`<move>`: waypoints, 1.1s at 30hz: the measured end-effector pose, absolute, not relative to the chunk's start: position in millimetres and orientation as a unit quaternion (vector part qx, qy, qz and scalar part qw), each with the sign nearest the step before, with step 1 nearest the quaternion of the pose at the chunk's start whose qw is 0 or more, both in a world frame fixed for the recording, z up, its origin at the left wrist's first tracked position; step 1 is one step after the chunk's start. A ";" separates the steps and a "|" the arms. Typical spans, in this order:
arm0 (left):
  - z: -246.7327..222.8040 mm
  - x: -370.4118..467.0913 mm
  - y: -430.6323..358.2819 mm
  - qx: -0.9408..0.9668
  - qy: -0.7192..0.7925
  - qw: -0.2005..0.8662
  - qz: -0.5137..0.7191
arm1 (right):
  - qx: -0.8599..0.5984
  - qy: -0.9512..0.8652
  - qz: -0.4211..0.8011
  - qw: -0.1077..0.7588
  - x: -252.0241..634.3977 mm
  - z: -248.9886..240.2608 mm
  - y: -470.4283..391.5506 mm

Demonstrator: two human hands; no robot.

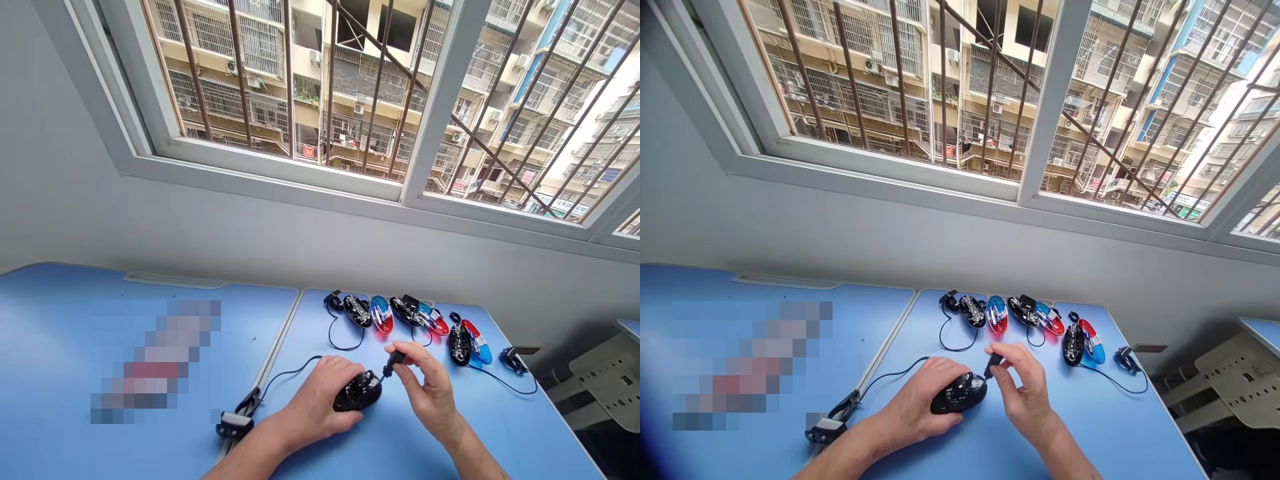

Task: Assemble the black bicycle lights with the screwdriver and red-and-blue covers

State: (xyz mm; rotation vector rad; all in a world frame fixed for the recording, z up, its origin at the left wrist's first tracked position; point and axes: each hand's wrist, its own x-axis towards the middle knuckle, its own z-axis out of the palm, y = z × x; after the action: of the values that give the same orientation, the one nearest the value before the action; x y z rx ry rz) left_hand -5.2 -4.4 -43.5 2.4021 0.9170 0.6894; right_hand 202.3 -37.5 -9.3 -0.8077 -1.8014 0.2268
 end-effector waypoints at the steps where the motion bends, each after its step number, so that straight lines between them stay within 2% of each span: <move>1: -44.1 -5.3 -4.2 0.877 0.335 0.235 0.252 | -0.339 -0.761 0.093 0.546 201.7 -9.6 -37.6; 10: -44.4 -6.2 -4.3 0.880 0.327 0.220 0.263 | -0.365 -0.736 0.021 0.570 200.0 -12.5 -34.5; 21: -43.9 -6.0 -4.7 0.881 0.330 0.226 0.254 | -0.366 -0.748 0.052 0.551 196.7 -15.6 -40.6; 27: -43.5 -6.3 -5.1 0.884 0.325 0.220 0.256 | -0.380 -0.726 0.007 0.573 196.5 -19.7 -36.6; 33: -42.5 -6.4 -5.6 0.884 0.321 0.217 0.261 | -0.378 -0.726 0.025 0.573 194.9 -16.3 -39.9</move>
State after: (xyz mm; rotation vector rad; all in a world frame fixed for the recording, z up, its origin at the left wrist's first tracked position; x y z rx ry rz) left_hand -6.4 -5.6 -42.5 2.4481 0.8898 0.7226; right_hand 194.9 -39.9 -16.3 -0.8871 -1.7021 0.0589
